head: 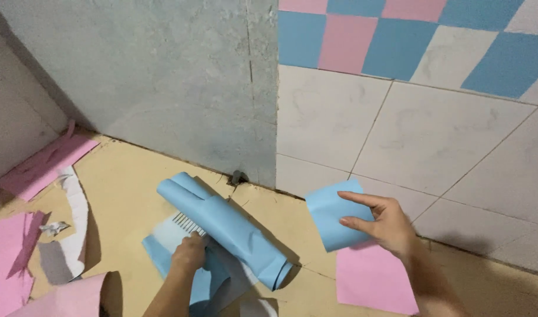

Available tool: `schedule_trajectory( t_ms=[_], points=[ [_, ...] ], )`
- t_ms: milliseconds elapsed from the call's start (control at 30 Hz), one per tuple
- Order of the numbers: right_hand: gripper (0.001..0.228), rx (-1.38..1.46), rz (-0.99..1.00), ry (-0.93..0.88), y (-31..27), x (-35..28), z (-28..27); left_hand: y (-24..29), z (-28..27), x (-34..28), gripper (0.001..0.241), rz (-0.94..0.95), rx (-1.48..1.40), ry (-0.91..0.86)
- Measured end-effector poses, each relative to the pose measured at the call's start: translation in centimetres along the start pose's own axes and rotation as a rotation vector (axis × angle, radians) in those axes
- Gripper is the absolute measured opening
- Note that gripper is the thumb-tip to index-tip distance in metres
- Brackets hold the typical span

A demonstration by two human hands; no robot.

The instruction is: Cutting and applying small rectangular vinyl stickers to a tiled wall to create a decorative pattern.

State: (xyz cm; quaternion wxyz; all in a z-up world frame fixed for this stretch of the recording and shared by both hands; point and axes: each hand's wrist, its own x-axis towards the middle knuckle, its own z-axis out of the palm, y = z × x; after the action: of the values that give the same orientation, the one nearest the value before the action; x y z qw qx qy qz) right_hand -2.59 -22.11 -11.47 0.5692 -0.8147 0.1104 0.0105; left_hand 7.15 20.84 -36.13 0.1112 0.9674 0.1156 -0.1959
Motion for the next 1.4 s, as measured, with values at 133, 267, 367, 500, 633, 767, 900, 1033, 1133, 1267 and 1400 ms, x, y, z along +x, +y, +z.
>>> schedule_trajectory(
  t_ms=[133, 267, 367, 500, 633, 767, 900, 1033, 1133, 1267, 1400],
  points=[
    [0.066, 0.095, 0.042, -0.001, 0.9, -0.1, -0.9, -1.0, 2.5, 3.3, 0.036, 0.018, 0.086, -0.009],
    [0.069, 0.270, -0.076, -0.046, 2.3, 0.9, -1.2, 0.8, -4.9, -2.1, 0.031, 0.104, 0.108, -0.164],
    [0.069, 0.348, -0.141, -0.116, 3.3, 1.7, -0.6, 6.4, -13.2, -10.6, 0.025, 0.292, -0.066, -0.281],
    [0.071, 0.221, -0.019, -0.169, 0.6, 0.8, 0.5, 13.1, -15.2, -16.4, 0.046, 0.496, -0.842, -0.535],
    [0.064, 0.272, -0.228, -0.311, 2.7, 1.2, 1.7, 17.4, -12.6, -17.0, 0.033, 0.552, -1.284, -0.581],
    [0.055, 0.082, -0.303, -0.277, 2.7, 1.3, 2.1, 19.8, -11.3, -17.4, 0.009, 0.701, -1.253, -0.102],
    [0.058, -0.042, -0.274, -0.256, 2.0, 0.9, 2.6, 19.4, -11.1, -17.4, 0.013, 0.655, -1.287, -0.036],
    [0.066, -0.172, 0.025, -0.117, -0.1, 0.4, 0.8, 17.4, -12.9, -16.5, 0.051, 0.732, -1.036, -0.187],
    [0.065, -0.129, -0.042, -0.023, 0.1, 0.2, 0.1, 16.1, -13.7, -16.3, 0.062, 0.856, -0.705, -0.329],
    [0.065, -0.130, -0.017, -0.036, -0.3, -0.1, 0.6, 16.3, -14.6, -17.5, 0.050, 1.029, -0.552, -0.233],
    [0.061, -0.001, -0.231, -0.171, 2.2, 0.9, 0.7, 16.7, -15.3, -18.5, 0.039, 1.003, -0.519, -0.181]
  ],
)
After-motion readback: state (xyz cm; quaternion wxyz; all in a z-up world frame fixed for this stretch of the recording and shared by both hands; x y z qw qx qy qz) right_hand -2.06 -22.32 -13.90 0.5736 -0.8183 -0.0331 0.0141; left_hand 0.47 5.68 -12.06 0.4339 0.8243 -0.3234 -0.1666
